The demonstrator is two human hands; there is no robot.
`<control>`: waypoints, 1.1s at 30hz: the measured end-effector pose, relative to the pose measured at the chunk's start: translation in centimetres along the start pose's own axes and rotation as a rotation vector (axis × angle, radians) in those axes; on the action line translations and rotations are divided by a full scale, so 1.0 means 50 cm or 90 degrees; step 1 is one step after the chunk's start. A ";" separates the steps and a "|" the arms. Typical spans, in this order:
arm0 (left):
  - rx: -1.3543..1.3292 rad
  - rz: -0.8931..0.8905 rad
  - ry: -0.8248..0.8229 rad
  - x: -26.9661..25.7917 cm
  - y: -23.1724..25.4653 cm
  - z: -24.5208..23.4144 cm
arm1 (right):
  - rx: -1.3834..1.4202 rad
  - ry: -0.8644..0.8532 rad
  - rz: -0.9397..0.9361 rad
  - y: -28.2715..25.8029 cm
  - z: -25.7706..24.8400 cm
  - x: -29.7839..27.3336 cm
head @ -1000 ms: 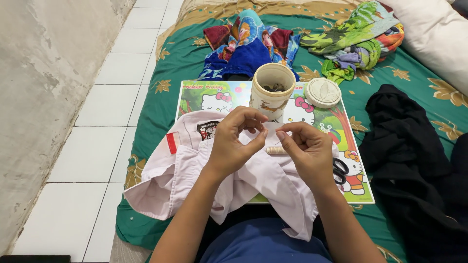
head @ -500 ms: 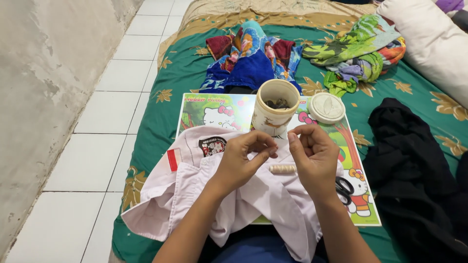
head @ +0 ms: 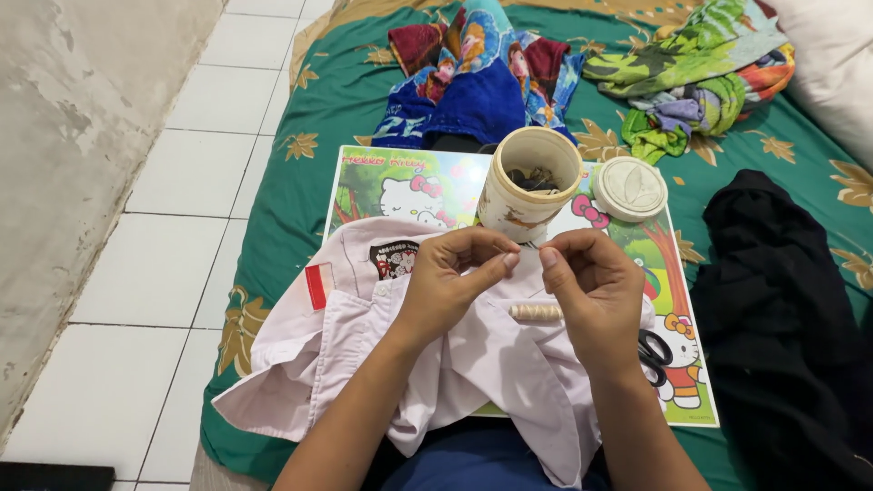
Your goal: The person removes a button from a pink shirt using scissors, then retrieves a needle and thread from a container. They thread the needle and begin sewing the button back onto the shirt, making several stitches before cutting the thread.
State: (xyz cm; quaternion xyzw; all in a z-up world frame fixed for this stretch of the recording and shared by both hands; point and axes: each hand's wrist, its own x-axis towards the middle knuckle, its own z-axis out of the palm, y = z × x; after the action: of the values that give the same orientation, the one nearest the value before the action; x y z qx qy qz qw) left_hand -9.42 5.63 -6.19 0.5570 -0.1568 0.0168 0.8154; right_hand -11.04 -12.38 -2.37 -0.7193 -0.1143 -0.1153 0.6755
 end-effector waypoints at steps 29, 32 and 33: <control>-0.112 -0.096 -0.014 -0.028 -0.002 0.022 | 0.052 -0.022 0.024 -0.008 0.007 -0.035; -0.128 -0.092 -0.011 -0.031 -0.006 0.026 | 0.021 -0.007 0.014 -0.009 0.010 -0.039; -0.116 -0.092 -0.007 -0.033 -0.006 0.026 | 0.007 -0.006 -0.003 -0.008 0.012 -0.041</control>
State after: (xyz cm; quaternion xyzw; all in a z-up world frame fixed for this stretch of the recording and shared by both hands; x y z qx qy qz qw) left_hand -11.23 4.57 -6.50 0.4903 -0.1218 -0.0591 0.8609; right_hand -13.08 -11.80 -2.68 -0.7158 -0.1197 -0.1126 0.6787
